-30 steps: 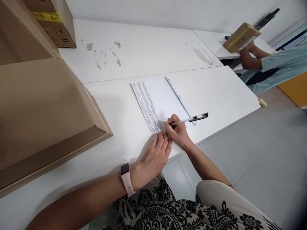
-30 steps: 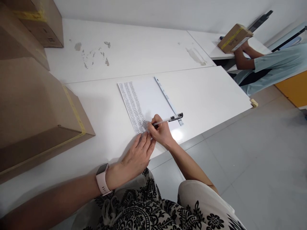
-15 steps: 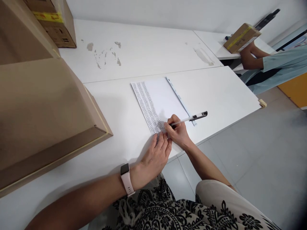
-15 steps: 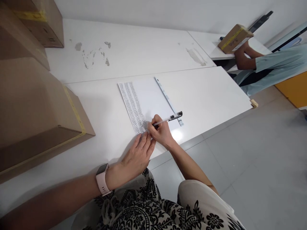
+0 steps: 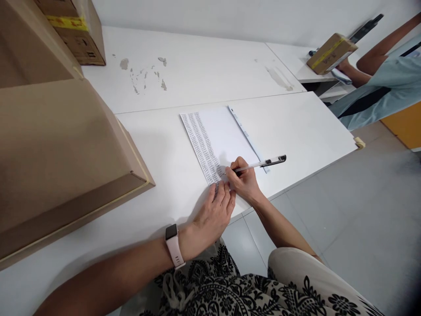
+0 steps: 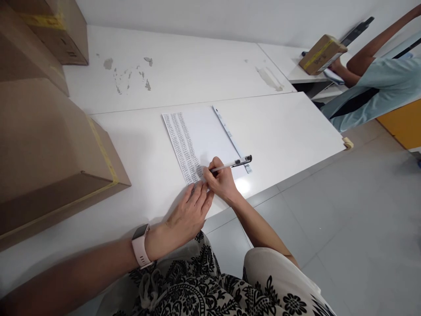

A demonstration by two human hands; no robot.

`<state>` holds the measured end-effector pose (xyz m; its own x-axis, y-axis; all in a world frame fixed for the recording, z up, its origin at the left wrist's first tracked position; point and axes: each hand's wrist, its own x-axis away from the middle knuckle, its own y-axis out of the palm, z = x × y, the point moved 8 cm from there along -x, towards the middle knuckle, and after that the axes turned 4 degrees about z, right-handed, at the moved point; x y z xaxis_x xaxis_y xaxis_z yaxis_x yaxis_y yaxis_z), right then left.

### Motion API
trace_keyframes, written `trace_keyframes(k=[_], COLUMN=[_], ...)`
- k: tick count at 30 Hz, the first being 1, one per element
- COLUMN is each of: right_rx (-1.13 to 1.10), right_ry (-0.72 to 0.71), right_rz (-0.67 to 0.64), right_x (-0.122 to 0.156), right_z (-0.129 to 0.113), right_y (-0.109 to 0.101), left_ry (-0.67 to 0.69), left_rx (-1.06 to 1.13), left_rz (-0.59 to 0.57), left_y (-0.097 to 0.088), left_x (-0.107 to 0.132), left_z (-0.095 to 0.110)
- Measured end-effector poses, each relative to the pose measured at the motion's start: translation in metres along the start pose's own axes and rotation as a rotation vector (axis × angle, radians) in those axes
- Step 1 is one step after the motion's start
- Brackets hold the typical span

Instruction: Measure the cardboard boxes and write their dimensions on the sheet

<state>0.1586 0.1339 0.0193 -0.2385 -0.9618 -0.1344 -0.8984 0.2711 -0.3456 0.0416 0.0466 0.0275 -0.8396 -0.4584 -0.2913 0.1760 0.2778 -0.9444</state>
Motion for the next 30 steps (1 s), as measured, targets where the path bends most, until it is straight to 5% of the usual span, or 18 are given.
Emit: trace_keyframes(k=[30], right_rx=[0.042], right_ry=[0.027], right_rz=[0.016], right_x=[0.0004], right_z=[0.0008], right_y=[-0.0031], left_ry=[0.018], left_rx=[-0.012], left_rz=[-0.015], left_y=[-0.0029], left_x=[-0.0003], left_z=[-0.0015])
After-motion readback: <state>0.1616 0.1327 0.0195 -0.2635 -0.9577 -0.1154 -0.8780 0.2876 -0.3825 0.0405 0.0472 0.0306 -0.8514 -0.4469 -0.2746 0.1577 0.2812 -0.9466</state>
